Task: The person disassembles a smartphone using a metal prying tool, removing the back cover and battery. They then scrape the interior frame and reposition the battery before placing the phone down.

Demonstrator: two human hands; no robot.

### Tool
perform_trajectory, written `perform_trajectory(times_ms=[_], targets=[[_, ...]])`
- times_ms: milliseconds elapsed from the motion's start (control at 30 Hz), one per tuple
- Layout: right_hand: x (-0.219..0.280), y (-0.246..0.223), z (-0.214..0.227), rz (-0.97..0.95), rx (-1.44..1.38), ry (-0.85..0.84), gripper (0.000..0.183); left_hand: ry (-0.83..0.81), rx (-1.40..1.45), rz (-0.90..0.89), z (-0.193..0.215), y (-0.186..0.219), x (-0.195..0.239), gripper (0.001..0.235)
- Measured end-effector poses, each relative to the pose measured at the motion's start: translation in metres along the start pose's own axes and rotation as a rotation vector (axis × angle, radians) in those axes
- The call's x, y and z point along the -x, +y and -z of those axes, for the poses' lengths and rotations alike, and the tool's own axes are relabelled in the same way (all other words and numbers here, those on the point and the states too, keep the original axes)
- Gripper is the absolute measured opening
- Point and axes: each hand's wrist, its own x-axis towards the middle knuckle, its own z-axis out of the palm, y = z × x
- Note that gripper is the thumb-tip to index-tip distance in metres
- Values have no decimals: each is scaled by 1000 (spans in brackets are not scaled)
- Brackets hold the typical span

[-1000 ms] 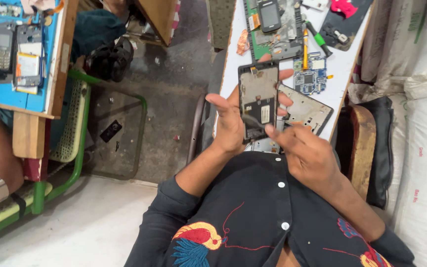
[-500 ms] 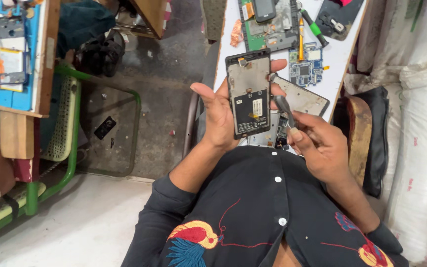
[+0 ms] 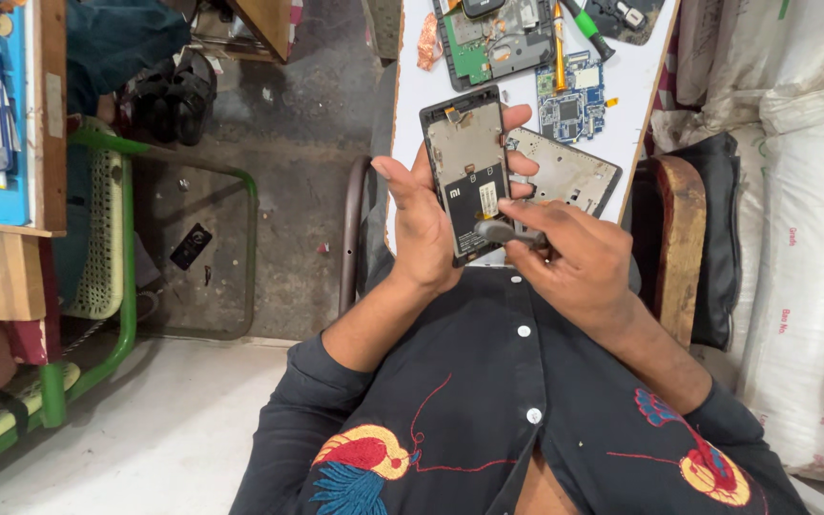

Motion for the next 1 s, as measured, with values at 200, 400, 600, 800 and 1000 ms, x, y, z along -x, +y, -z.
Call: perform_trajectory(times_ms=[200,400,600,800,1000], targets=[[-1,1,-2,129,80,31,37,53,-22,17,-4,-7,1,101],[16,14,0,-148,-71,42,19,28,-29,23,-2,-9,1,104],[41,54,31,-296,-102,452,7,-32,14,-7,-1,-4,3,107],[48,104,86,-262,257,728,14,-58,127,23,-1,-6,2,109],[55,97,77,-268,127,604,18,-100,110,38,-1,-10,3,109]])
